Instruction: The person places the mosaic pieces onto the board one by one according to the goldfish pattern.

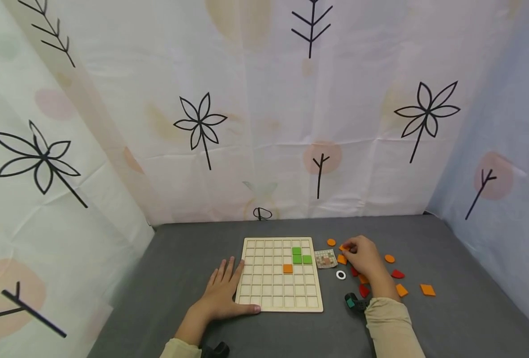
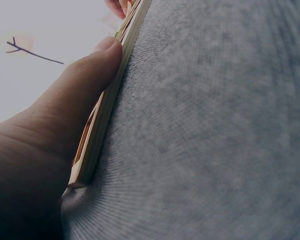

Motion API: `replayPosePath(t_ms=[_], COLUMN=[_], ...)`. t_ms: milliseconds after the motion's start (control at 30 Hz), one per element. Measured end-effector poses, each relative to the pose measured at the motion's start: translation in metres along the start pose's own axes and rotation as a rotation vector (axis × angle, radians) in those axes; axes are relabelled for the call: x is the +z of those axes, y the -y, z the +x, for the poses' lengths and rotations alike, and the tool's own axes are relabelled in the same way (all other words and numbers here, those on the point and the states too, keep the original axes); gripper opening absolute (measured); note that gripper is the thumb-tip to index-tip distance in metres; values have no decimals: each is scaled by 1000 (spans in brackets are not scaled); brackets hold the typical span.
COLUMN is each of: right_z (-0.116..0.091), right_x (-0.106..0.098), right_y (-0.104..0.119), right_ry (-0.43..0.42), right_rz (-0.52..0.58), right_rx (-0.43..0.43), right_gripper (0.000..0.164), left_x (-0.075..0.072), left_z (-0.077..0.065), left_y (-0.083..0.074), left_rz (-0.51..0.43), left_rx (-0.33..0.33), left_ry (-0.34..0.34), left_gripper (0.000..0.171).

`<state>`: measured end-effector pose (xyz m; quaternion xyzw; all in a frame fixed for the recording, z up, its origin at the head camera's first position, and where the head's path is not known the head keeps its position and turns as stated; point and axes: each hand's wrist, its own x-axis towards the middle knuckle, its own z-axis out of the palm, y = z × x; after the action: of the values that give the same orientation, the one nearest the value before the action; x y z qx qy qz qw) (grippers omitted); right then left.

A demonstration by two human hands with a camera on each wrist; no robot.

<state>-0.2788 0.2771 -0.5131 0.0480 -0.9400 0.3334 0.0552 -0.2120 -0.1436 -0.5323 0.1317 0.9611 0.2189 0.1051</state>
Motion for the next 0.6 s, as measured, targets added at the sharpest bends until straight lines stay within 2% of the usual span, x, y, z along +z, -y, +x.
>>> replayPosePath(t_ms=[400,600], right_z=[-2,-4], right_x=[-2,0], right_y=[2,24], right_ry=[-54,-84], right_rz=[-26,-17], right_rx=[-28,-121], right_gripper=[17,14], left_x=[-1,-3], left_z=[-1,-1], left_y=[-1,0], left_rz=[-11,-12], left_rx=[-7,-9], left_ry=[0,6], left_gripper=[139,139])
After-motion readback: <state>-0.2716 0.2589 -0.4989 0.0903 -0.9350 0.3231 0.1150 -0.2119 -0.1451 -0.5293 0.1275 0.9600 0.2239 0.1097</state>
